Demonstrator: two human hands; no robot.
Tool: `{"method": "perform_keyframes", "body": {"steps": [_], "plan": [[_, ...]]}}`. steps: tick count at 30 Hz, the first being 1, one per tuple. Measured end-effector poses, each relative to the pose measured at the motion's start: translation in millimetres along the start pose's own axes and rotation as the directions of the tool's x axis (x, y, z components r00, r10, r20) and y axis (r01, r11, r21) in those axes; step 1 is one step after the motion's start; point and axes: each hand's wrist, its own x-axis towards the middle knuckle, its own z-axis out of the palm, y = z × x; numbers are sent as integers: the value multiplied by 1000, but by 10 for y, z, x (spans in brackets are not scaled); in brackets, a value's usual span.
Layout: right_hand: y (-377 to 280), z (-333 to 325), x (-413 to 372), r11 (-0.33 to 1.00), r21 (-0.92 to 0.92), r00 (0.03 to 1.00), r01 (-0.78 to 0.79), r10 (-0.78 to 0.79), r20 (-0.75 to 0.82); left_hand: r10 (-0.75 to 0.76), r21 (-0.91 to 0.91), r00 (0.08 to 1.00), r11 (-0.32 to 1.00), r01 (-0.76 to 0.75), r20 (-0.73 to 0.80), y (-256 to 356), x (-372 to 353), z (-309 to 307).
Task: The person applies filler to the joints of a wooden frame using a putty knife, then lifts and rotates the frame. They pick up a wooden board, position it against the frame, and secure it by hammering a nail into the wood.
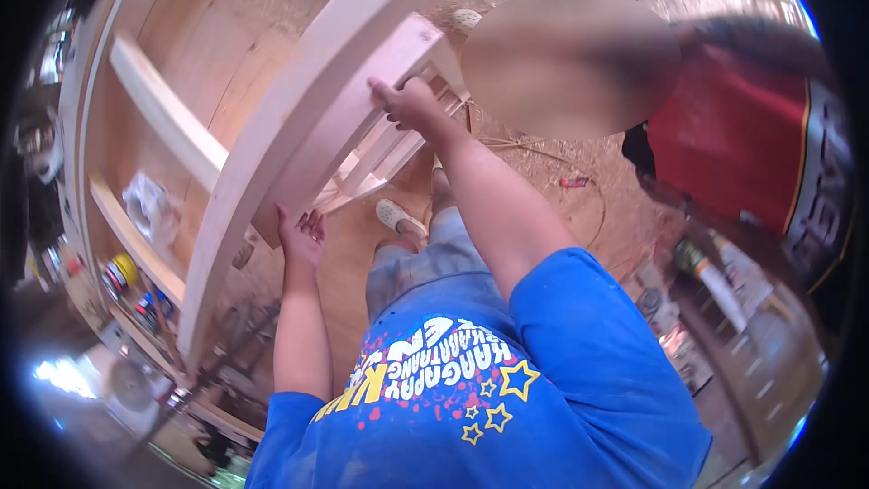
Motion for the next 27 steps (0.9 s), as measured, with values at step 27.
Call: {"method": "perform_keyframes", "body": {"steps": [27], "plan": [[4443,665,-3327,965,-158,829,-209,89,-553,-160,148,307,-616,-774,938,-254,407,-749]]}}
